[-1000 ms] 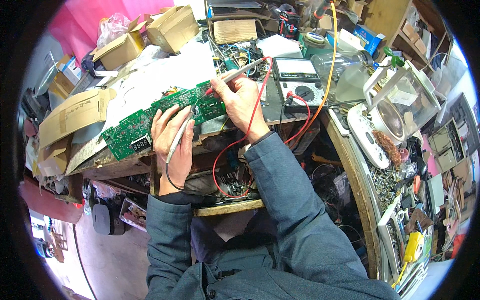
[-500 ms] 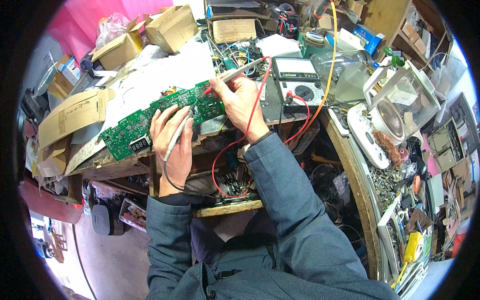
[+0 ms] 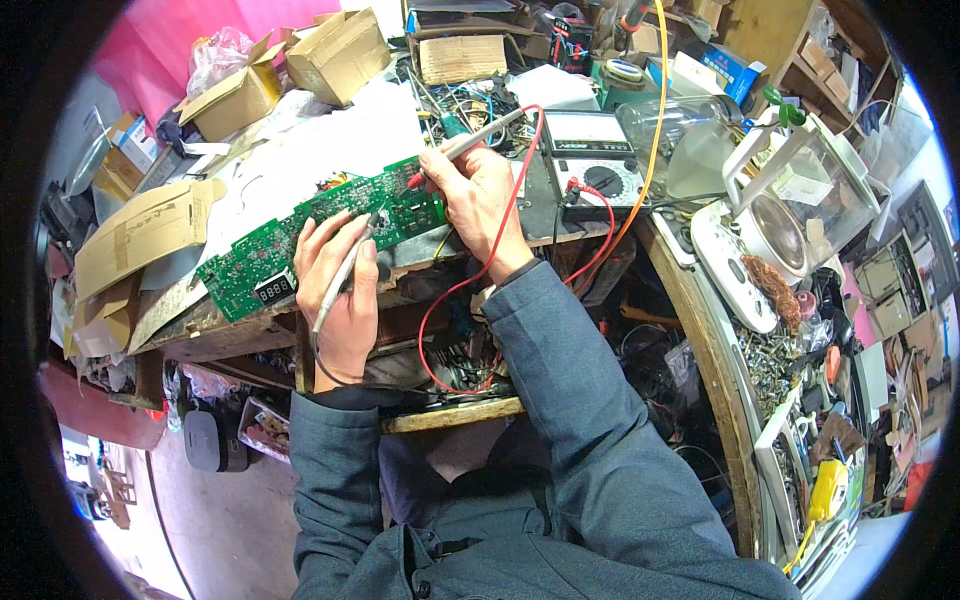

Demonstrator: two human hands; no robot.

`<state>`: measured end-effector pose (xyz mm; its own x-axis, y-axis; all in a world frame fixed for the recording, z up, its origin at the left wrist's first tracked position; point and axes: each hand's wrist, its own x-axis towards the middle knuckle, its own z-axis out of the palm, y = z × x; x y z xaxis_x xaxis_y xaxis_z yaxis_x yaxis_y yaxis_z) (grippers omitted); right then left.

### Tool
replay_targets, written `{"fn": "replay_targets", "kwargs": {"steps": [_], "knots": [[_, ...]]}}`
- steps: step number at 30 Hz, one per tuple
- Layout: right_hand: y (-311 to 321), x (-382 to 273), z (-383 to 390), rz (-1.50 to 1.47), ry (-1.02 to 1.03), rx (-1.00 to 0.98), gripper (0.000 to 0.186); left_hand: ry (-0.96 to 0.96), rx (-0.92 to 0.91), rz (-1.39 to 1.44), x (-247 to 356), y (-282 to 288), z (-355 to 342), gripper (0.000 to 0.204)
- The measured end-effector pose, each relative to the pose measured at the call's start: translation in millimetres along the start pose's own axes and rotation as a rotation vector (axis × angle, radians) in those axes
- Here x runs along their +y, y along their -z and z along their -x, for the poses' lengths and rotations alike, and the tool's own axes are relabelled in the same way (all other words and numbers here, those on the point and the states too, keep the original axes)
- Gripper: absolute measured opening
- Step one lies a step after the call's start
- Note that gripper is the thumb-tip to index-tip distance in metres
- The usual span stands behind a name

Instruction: The person holds a green circuit board and uses a multimeter with red and black probes to test various points on the board. The person rotates the board to access different areas and continues probing throughout the clip.

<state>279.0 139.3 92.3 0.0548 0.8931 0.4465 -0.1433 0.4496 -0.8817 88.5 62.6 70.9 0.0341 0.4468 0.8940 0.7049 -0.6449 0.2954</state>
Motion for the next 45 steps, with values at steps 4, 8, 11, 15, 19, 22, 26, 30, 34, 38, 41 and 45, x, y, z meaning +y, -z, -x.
{"fn": "replay_targets", "kwargs": {"steps": [4, 8, 11, 15, 19, 22, 26, 30, 34, 38, 41, 45], "knots": [[3, 1, 0, -0.027, 0.008, -0.019, 0.019, -0.09, 0.001, -0.016, 3, 1, 3, 0.027], [-2, -3, 3, 0.02, -0.007, -0.008, 0.019, -0.218, 0.007, -0.074, 12, 2, 1, 0.034], [-3, -3, 3, 0.031, -0.005, -0.013, 0.02, -0.232, -0.04, -0.138, 14, -5, 7, 0.037], [-2, 1, 2, 0.015, 0.002, -0.018, 0.02, -0.214, -0.062, -0.187, 16, -11, 10, 0.038], [-3, 1, 3, 0.056, -0.009, -0.014, 0.02, -0.188, -0.041, -0.219, 14, -13, 12, 0.04], [-3, -1, 4, 0.076, -0.016, -0.015, 0.021, -0.177, -0.039, -0.223, 12, -15, 13, 0.04], [-4, -1, 4, 0.07, -0.004, -0.006, 0.021, -0.163, -0.039, -0.21, 12, -16, 13, 0.04], [-3, -2, 4, 0.084, -0.008, -0.013, 0.021, -0.156, -0.038, -0.2, 11, -17, 13, 0.041], [-5, -1, 4, 0.066, -0.019, -0.019, 0.021, -0.15, -0.026, -0.189, 11, -17, 13, 0.04], [-5, 3, 2, 0.043, 0.003, -0.041, 0.021, -0.155, -0.001, -0.194, 10, -16, 11, 0.039], [0, 4, 0, 0.134, 0.078, -0.049, 0.017, -0.172, 0.018, -0.188, 11, -18, 11, 0.038], [-1, 3, 3, 0.098, 0.017, -0.031, 0.021, -0.171, 0.012, -0.191, 10, -15, 11, 0.037]]}}
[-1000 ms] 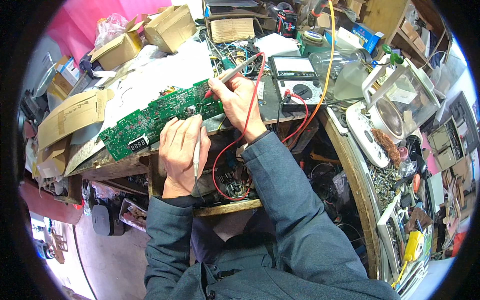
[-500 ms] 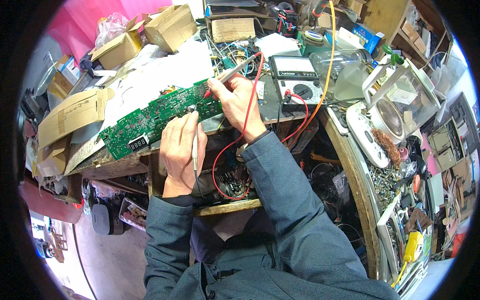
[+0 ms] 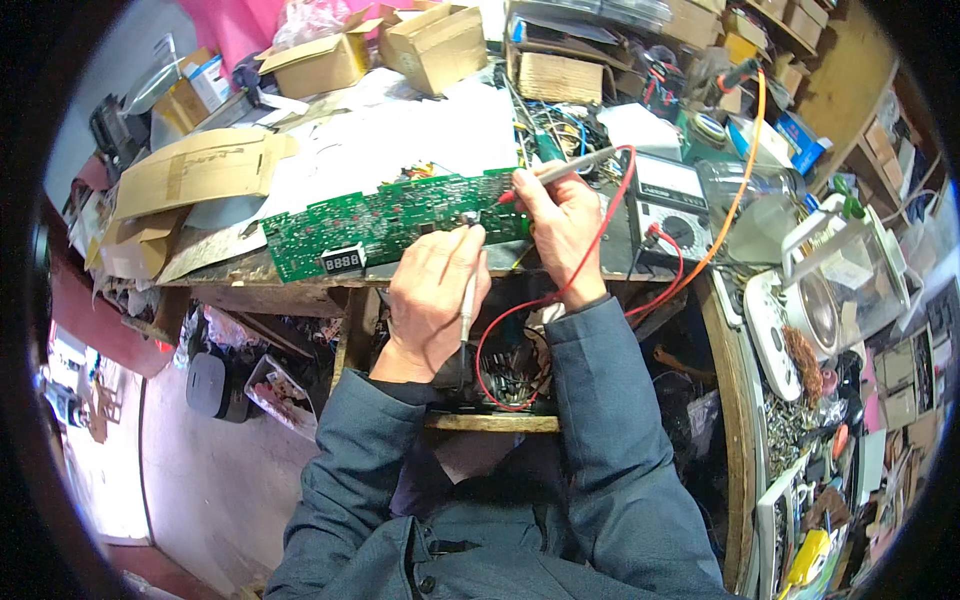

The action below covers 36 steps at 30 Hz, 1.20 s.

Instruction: The person holds a green circuit board and uses a multimeter with red and black probes to test various points on the board. The person rotates the board to access different areas and continues probing throughout the clip.

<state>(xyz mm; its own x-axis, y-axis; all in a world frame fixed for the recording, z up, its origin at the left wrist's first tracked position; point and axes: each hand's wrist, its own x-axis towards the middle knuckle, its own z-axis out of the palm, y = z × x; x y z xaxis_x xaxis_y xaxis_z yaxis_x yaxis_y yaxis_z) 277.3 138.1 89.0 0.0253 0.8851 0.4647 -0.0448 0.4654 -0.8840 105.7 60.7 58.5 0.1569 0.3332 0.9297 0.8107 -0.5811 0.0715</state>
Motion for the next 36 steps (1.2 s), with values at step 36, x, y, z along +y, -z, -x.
{"fn": "replay_targets", "kwargs": {"steps": [36], "knots": [[4, 6, -2, 0.026, 0.041, -0.029, 0.018, -0.001, 0.009, -0.087, -1, 51, 22, 0.041]]}}
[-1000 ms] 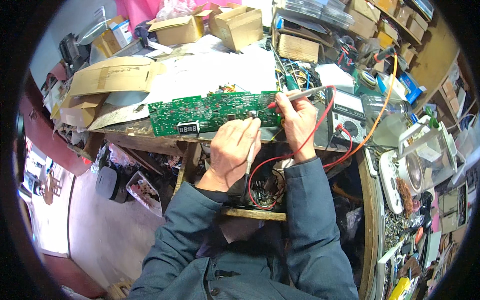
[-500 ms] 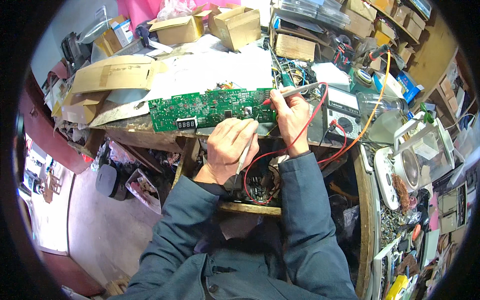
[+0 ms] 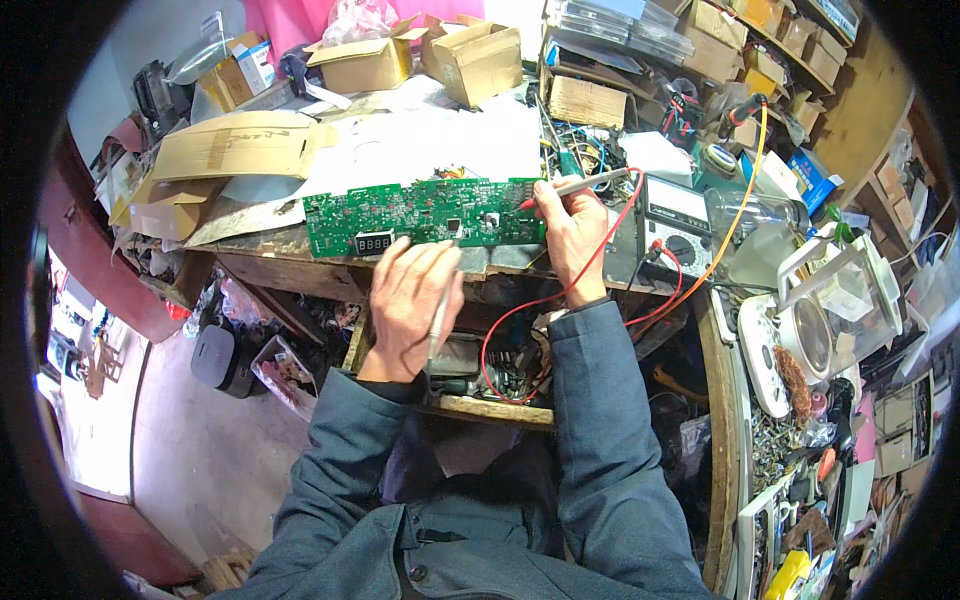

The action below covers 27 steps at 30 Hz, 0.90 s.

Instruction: The person holds a green circuit board and uses a multimeter with red and black probes to test various points on the board. The person rotates the board to access different areas and continues probing throughout the clip.

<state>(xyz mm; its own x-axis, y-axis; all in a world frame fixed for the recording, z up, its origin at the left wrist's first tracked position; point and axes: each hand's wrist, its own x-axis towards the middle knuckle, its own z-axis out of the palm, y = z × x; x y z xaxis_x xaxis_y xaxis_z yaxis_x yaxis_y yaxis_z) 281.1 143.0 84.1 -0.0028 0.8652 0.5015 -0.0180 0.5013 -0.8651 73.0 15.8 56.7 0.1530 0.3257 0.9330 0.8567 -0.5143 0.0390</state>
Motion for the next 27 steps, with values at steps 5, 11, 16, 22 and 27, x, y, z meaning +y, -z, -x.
{"fn": "replay_targets", "kwargs": {"steps": [5, 11, 16, 22, 27], "knots": [[-3, 0, 1, -0.025, 0.012, 0.012, 0.018, 0.123, 0.009, -0.132, -17, 15, 13, 0.038], [0, 0, 2, -0.005, -0.004, 0.004, 0.017, 0.192, -0.004, -0.252, -20, 18, 15, 0.038], [-2, -2, 2, -0.017, -0.024, 0.024, 0.017, 0.217, 0.006, -0.253, -20, 17, 15, 0.038], [-2, -1, 2, 0.008, -0.005, 0.043, 0.019, 0.231, 0.006, -0.272, -23, 17, 13, 0.038], [-3, 1, 0, 0.021, 0.009, 0.05, 0.019, 0.228, 0.012, -0.262, -24, 14, 16, 0.037]]}}
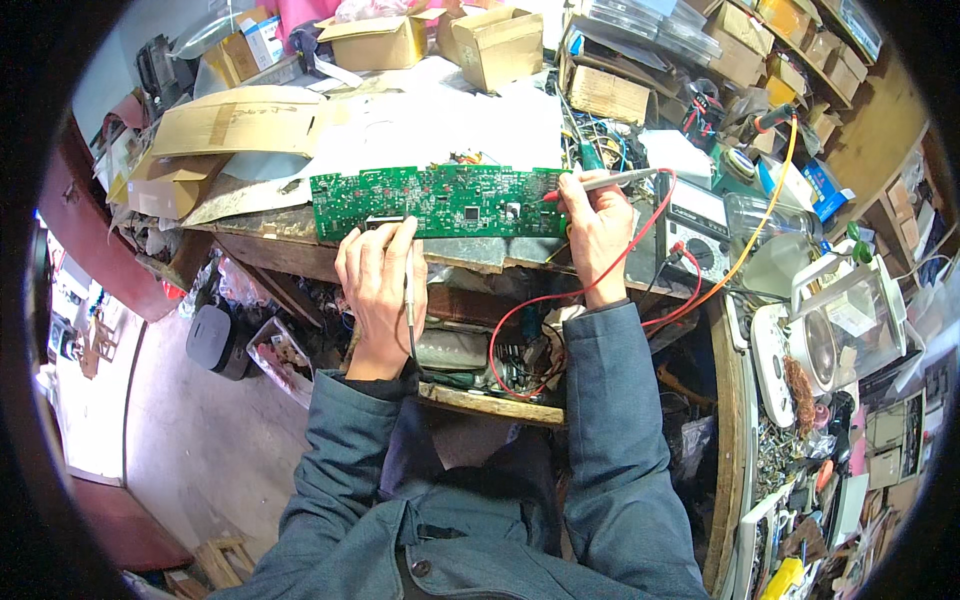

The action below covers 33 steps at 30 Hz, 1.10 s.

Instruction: The person holds a green circuit board and uses a multimeter with red and black probes to test various points on the board. The person rotates the board to access different areas and continues probing throughout the clip.

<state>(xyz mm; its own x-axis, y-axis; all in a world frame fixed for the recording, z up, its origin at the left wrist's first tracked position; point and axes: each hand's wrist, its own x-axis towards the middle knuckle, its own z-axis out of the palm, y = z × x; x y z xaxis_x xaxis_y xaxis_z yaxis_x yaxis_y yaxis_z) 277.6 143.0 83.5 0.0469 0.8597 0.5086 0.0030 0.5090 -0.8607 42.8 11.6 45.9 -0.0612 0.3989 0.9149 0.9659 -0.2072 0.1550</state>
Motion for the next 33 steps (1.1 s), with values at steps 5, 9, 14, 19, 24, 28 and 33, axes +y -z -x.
{"fn": "replay_targets", "kwargs": {"steps": [5, 9, 14, 19, 24, 28, 33], "knots": [[0, 0, 1, -0.008, -0.015, -0.002, 0.02, -0.001, -0.009, 0.003, 0, 1, 0, 0.036], [0, 4, -1, -0.008, 0.006, 0.025, 0.021, 0.004, -0.016, 0.02, 2, 2, -1, 0.036], [1, -2, 1, -0.003, -0.056, 0.0, 0.017, 0.005, 0.017, 0.005, -2, 2, 1, 0.037], [2, 1, 0, -0.001, -0.048, -0.004, 0.016, 0.037, 0.027, -0.001, -6, -1, 1, 0.036], [3, 5, -1, -0.035, -0.006, -0.007, 0.02, 0.035, 0.015, 0.006, -4, 1, -1, 0.035], [0, 1, 0, -0.03, -0.016, 0.0, 0.019, 0.033, 0.03, -0.006, -8, -1, 1, 0.035], [2, 2, 0, -0.04, -0.007, -0.009, 0.019, 0.052, 0.072, -0.021, -12, -1, -5, 0.035]]}}
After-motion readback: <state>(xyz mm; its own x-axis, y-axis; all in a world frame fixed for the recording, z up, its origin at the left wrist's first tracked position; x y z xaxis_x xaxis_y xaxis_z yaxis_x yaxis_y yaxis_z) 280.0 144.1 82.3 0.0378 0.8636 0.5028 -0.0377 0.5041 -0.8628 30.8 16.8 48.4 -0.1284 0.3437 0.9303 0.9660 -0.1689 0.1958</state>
